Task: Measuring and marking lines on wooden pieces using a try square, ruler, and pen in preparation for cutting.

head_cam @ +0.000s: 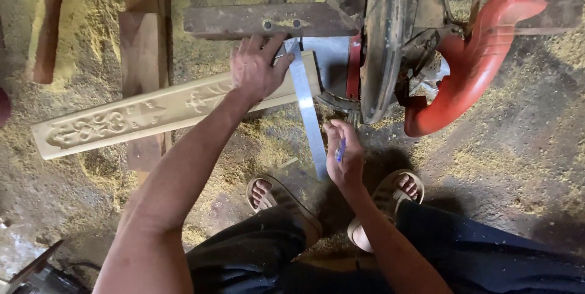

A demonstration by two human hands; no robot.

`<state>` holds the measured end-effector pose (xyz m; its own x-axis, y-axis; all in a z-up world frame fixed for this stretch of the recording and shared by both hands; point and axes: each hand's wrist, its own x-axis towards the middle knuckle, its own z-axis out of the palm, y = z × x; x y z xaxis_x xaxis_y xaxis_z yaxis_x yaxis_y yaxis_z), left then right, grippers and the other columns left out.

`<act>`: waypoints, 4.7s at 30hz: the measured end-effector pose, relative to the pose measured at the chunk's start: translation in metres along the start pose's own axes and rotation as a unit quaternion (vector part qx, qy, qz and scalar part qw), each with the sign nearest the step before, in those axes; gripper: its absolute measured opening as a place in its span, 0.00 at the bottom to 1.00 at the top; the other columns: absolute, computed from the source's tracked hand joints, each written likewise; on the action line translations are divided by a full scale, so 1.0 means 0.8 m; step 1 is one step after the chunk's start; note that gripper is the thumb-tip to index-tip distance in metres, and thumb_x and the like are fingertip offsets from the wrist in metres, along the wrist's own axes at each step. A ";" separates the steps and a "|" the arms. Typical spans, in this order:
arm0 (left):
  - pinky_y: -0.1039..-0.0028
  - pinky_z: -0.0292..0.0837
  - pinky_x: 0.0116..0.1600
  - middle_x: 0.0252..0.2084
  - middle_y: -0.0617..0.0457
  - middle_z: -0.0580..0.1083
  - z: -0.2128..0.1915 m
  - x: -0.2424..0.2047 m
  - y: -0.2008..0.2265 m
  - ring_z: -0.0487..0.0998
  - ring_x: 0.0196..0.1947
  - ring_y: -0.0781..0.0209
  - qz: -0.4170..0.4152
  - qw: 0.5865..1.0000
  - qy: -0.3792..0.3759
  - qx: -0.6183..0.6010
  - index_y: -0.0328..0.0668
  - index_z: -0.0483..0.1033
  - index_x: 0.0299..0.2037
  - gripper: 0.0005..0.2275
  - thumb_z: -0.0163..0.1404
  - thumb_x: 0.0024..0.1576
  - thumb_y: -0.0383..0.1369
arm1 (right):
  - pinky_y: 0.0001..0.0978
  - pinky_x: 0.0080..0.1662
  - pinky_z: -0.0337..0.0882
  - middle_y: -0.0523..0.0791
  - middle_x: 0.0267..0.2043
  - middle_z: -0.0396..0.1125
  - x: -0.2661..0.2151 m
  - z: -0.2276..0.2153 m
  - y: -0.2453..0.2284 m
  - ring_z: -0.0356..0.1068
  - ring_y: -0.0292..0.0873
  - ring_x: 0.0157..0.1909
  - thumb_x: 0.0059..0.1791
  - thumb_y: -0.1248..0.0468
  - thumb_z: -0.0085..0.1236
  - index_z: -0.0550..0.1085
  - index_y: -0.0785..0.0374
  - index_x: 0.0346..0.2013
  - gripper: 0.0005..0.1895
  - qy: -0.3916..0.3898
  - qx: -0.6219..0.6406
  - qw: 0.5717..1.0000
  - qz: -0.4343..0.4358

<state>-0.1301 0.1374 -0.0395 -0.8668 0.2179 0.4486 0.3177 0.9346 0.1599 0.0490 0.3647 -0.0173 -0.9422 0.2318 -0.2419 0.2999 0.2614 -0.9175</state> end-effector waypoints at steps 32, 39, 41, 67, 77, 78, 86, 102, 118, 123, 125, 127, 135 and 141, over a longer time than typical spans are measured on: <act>0.58 0.70 0.36 0.36 0.55 0.68 -0.005 0.004 0.008 0.76 0.36 0.50 0.037 0.999 -0.016 0.036 0.68 0.75 0.59 0.19 0.48 0.61 0.58 | 0.54 0.61 0.68 0.55 0.50 0.74 0.011 -0.012 -0.009 0.73 0.57 0.57 0.58 0.63 0.48 0.69 0.63 0.56 0.13 -0.062 0.115 0.991 -0.010; 0.58 0.70 0.34 0.34 0.56 0.67 -0.011 0.007 0.012 0.76 0.34 0.49 0.037 0.998 -0.022 0.047 0.69 0.75 0.58 0.19 0.47 0.62 0.59 | 0.49 0.61 0.69 0.52 0.50 0.75 0.012 -0.009 -0.011 0.73 0.52 0.57 0.58 0.62 0.48 0.70 0.61 0.55 0.12 -0.055 0.089 0.995 -0.004; 0.51 0.68 0.43 0.46 0.43 0.71 -0.024 0.015 0.021 0.71 0.42 0.45 -0.028 0.979 -0.201 0.030 0.60 0.71 0.64 0.26 0.32 0.66 0.61 | 0.39 0.56 0.78 0.55 0.49 0.75 0.013 -0.010 -0.012 0.76 0.52 0.55 0.59 0.57 0.45 0.68 0.70 0.55 0.18 -0.050 0.031 0.994 -0.095; 0.59 0.69 0.35 0.35 0.56 0.67 -0.005 0.005 0.012 0.75 0.34 0.51 0.031 0.999 0.001 0.027 0.66 0.76 0.53 0.17 0.47 0.61 0.57 | 0.43 0.49 0.77 0.54 0.44 0.66 0.068 0.015 -0.034 0.71 0.53 0.45 0.59 0.64 0.44 0.70 0.69 0.63 0.19 -0.029 0.129 0.975 -0.178; 0.57 0.70 0.35 0.34 0.56 0.68 -0.005 0.008 0.016 0.77 0.34 0.50 0.014 1.000 0.003 0.009 0.65 0.77 0.50 0.17 0.48 0.59 0.57 | 0.52 0.45 0.79 0.55 0.42 0.76 0.137 0.045 -0.069 0.77 0.56 0.48 0.54 0.72 0.50 0.78 0.60 0.55 0.17 -0.041 0.056 0.968 -0.241; 0.57 0.70 0.35 0.34 0.56 0.68 -0.006 0.008 0.015 0.77 0.34 0.50 0.014 1.000 0.002 0.008 0.65 0.77 0.50 0.17 0.48 0.59 0.57 | 0.52 0.45 0.79 0.55 0.42 0.76 0.140 0.045 -0.063 0.77 0.56 0.48 0.54 0.72 0.50 0.78 0.60 0.55 0.17 -0.041 0.055 0.968 -0.240; 0.58 0.71 0.35 0.33 0.56 0.68 -0.002 0.005 0.013 0.77 0.34 0.51 0.016 1.000 0.007 0.002 0.66 0.77 0.50 0.17 0.45 0.60 0.58 | 0.58 0.48 0.77 0.62 0.48 0.73 0.136 0.039 -0.083 0.74 0.63 0.52 0.54 0.73 0.53 0.76 0.62 0.57 0.17 -0.079 0.095 0.969 -0.215; 0.57 0.70 0.34 0.33 0.56 0.69 0.006 0.003 0.010 0.77 0.34 0.50 0.013 1.000 -0.002 -0.005 0.65 0.78 0.49 0.18 0.48 0.58 0.58 | 0.35 0.44 0.77 0.49 0.40 0.75 0.115 -0.003 -0.137 0.78 0.48 0.41 0.57 0.64 0.48 0.77 0.58 0.51 0.12 -0.257 -0.221 0.939 -0.064; 0.58 0.69 0.32 0.33 0.56 0.67 0.008 0.006 0.008 0.75 0.31 0.51 0.039 0.998 0.034 0.023 0.64 0.77 0.46 0.19 0.38 0.62 0.59 | 0.41 0.48 0.72 0.45 0.30 0.72 0.110 0.003 -0.060 0.74 0.47 0.34 0.53 0.69 0.55 0.77 0.56 0.36 0.06 -0.118 -0.070 0.955 -0.264; 0.61 0.69 0.32 0.33 0.57 0.67 0.004 0.011 0.012 0.76 0.31 0.52 0.047 0.997 0.048 0.026 0.64 0.77 0.46 0.18 0.41 0.62 0.58 | 0.50 0.61 0.62 0.49 0.35 0.74 0.173 0.047 -0.057 0.77 0.54 0.43 0.52 0.66 0.62 0.79 0.56 0.46 0.08 -0.002 -0.147 0.904 -0.401; 0.59 0.69 0.32 0.32 0.56 0.66 0.007 0.005 0.010 0.75 0.31 0.52 0.045 0.998 0.045 0.025 0.63 0.77 0.46 0.18 0.41 0.62 0.59 | 0.51 0.66 0.48 0.48 0.38 0.75 0.185 0.057 -0.009 0.76 0.49 0.46 0.57 0.59 0.53 0.78 0.59 0.47 0.10 -0.079 -0.120 0.925 -0.351; 0.59 0.68 0.32 0.32 0.56 0.66 0.007 0.007 0.012 0.75 0.31 0.51 0.047 0.998 0.047 0.022 0.62 0.77 0.47 0.18 0.42 0.62 0.58 | 0.48 0.58 0.60 0.48 0.35 0.74 0.150 0.015 -0.076 0.77 0.50 0.43 0.55 0.61 0.53 0.76 0.57 0.43 0.06 -0.143 -0.163 0.933 -0.287; 0.60 0.68 0.30 0.31 0.57 0.65 0.006 0.008 0.008 0.75 0.29 0.51 0.068 0.996 0.055 0.025 0.62 0.78 0.48 0.19 0.43 0.61 0.59 | 0.44 0.41 0.72 0.47 0.25 0.72 0.163 0.022 -0.079 0.77 0.54 0.34 0.54 0.60 0.51 0.76 0.56 0.32 0.09 -0.163 -0.194 0.921 -0.296; 0.60 0.67 0.31 0.32 0.55 0.66 0.005 0.009 0.008 0.75 0.31 0.50 0.047 0.998 0.043 0.012 0.60 0.78 0.48 0.19 0.42 0.62 0.58 | 0.49 0.50 0.71 0.55 0.35 0.73 0.113 -0.024 -0.106 0.76 0.59 0.40 0.58 0.62 0.42 0.76 0.62 0.48 0.14 -0.275 -0.194 0.923 -0.185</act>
<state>-0.1354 0.1462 -0.0387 -0.7967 0.2816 0.5348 0.3861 0.9179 0.0919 -0.0585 0.3813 0.0451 -0.8919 -0.4240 -0.1572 -0.1267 0.5681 -0.8132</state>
